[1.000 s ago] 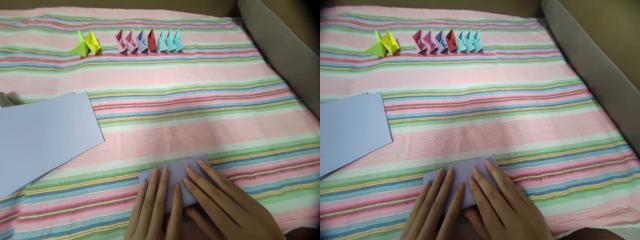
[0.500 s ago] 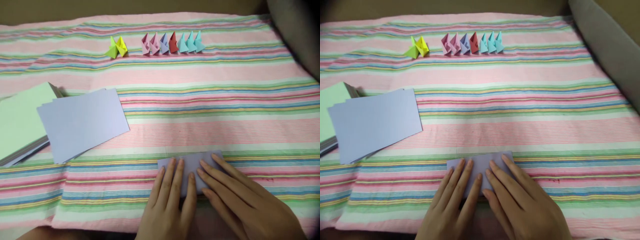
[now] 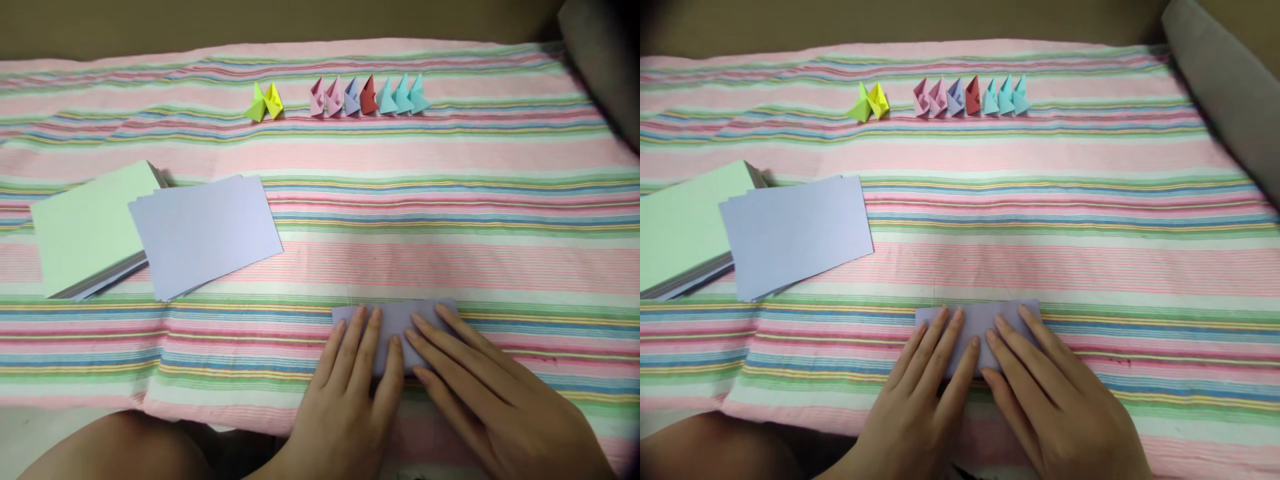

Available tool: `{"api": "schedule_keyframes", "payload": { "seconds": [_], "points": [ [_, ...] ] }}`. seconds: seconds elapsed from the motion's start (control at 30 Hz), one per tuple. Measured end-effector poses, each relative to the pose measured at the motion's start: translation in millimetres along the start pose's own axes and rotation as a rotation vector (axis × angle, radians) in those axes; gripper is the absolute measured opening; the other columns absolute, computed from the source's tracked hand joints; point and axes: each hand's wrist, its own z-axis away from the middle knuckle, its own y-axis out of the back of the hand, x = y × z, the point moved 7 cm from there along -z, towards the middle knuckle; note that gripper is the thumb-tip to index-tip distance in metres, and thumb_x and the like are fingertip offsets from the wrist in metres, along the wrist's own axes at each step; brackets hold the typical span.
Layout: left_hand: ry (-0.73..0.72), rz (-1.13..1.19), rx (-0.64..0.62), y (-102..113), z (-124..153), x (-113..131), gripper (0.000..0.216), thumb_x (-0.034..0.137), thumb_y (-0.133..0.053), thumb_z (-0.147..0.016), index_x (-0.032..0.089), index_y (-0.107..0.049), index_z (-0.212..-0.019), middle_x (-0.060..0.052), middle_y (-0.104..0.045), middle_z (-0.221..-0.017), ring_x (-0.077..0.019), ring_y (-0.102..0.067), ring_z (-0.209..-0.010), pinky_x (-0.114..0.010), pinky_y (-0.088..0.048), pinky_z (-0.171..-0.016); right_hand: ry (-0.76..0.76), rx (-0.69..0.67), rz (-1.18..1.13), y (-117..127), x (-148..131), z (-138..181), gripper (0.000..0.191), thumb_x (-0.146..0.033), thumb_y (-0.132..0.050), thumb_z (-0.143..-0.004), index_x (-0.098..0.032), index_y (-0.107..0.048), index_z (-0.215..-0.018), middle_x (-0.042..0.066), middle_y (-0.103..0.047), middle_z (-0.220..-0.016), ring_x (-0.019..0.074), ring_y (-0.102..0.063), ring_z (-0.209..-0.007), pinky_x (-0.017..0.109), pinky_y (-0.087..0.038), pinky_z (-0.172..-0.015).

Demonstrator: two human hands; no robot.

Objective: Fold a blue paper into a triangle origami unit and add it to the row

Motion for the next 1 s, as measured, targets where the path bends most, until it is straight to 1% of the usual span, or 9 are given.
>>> {"api": "schedule_keyframes", "payload": {
  "seconds": [0.07, 0.13, 0.3, 0.4, 0.5, 0.67, 0.77, 0.9, 1.0],
  "points": [
    [-0.001, -0.005, 0.008, 1, -1, 0, 0.043, 0.02, -0.034, -0.091, 0.007, -0.05, -0.129, -0.022, -0.047, -0.136, -0.0352, -0.039, -0.13, -0.045, -0.033, -0.104, 0.002, 0.003, -0.001, 1, 0, 0, 0.029, -0.015, -0.043, -0.093, -0.01, -0.063, -0.112, 0.009, -0.061, -0.126, 0.0308, -0.046, -0.126, 0.044, -0.042, -0.1],
    [-0.002, -0.005, 0.012, 1, -1, 0, 0.043, 0.02, -0.034, -0.091, 0.007, -0.051, -0.128, -0.022, -0.048, -0.135, -0.0357, -0.039, -0.13, -0.046, -0.034, -0.103, -0.035, 0.016, -0.024, 2, 1, -2, 0.029, -0.016, -0.042, -0.094, -0.01, -0.063, -0.112, 0.009, -0.062, -0.124, 0.0298, -0.048, -0.125, 0.043, -0.043, -0.098],
    [-0.001, 0.01, 0.011, 0, -1, 1, 0.043, 0.019, -0.037, -0.089, 0.006, -0.051, -0.128, -0.023, -0.047, -0.136, -0.0364, -0.038, -0.13, -0.048, -0.036, -0.102, -0.258, 0.087, -0.133, 6, 8, -7, 0.029, -0.018, -0.04, -0.095, -0.013, -0.067, -0.105, 0.006, -0.068, -0.115, 0.0268, -0.054, -0.119, 0.044, -0.046, -0.096],
    [0.013, 0.01, 0.019, 0, -2, 1, 0.043, 0.02, -0.042, -0.087, 0.006, -0.052, -0.126, -0.023, -0.048, -0.136, -0.0362, -0.038, -0.13, -0.048, -0.037, -0.102, -0.336, 0.116, -0.174, 7, 11, -9, 0.028, -0.02, -0.043, -0.094, -0.017, -0.07, -0.097, 0.003, -0.07, -0.109, 0.0254, -0.058, -0.114, 0.044, -0.048, -0.097],
    [0.021, 0.004, 0.017, 0, -3, 2, 0.044, 0.025, -0.046, -0.086, 0.007, -0.053, -0.125, -0.023, -0.047, -0.136, -0.0364, -0.037, -0.131, -0.047, -0.036, -0.103, -0.385, 0.114, -0.182, 5, 14, -9, 0.029, -0.022, -0.043, -0.094, -0.018, -0.072, -0.093, 0.004, -0.071, -0.107, 0.0266, -0.059, -0.112, 0.046, -0.05, -0.095],
    [0.002, -0.007, -0.061, -4, -1, 3, 0.055, 0.038, -0.048, -0.085, 0.007, -0.047, -0.131, -0.023, -0.039, -0.142, -0.0368, -0.03, -0.135, -0.047, -0.029, -0.108, -0.404, 0.122, -0.164, 5, 14, -11, 0.031, -0.022, -0.042, -0.094, -0.018, -0.073, -0.089, 0.004, -0.071, -0.106, 0.0276, -0.06, -0.111, 0.047, -0.051, -0.094],
    [-0.007, -0.02, -0.108, -6, 1, 3, 0.063, 0.046, -0.048, -0.084, 0.007, -0.043, -0.133, -0.023, -0.035, -0.144, -0.0368, -0.027, -0.136, -0.047, -0.025, -0.109, -0.391, 0.117, -0.154, 6, 12, -12, 0.029, -0.021, -0.043, -0.094, -0.016, -0.072, -0.092, 0.005, -0.071, -0.105, 0.0283, -0.06, -0.111, 0.047, -0.053, -0.092],
    [-0.02, -0.034, -0.13, -6, 1, 1, 0.07, 0.051, -0.044, -0.084, 0.007, -0.038, -0.137, -0.023, -0.033, -0.145, -0.0366, -0.026, -0.136, -0.047, -0.024, -0.109, -0.363, 0.091, -0.132, 8, 11, -15, 0.027, -0.02, -0.046, -0.092, -0.01, -0.07, -0.1, 0.01, -0.071, -0.106, 0.0298, -0.059, -0.111, 0.048, -0.053, -0.091],
    [-0.029, -0.027, -0.146, -6, 2, 1, 0.073, 0.052, -0.042, -0.085, 0.007, -0.033, -0.141, -0.023, -0.031, -0.147, -0.0362, -0.025, -0.137, -0.046, -0.024, -0.109, -0.373, 0.069, -0.147, 9, 12, -15, 0.029, -0.02, -0.045, -0.092, -0.011, -0.07, -0.102, 0.01, -0.071, -0.106, 0.0289, -0.059, -0.112, 0.047, -0.052, -0.092]
  ]
}}
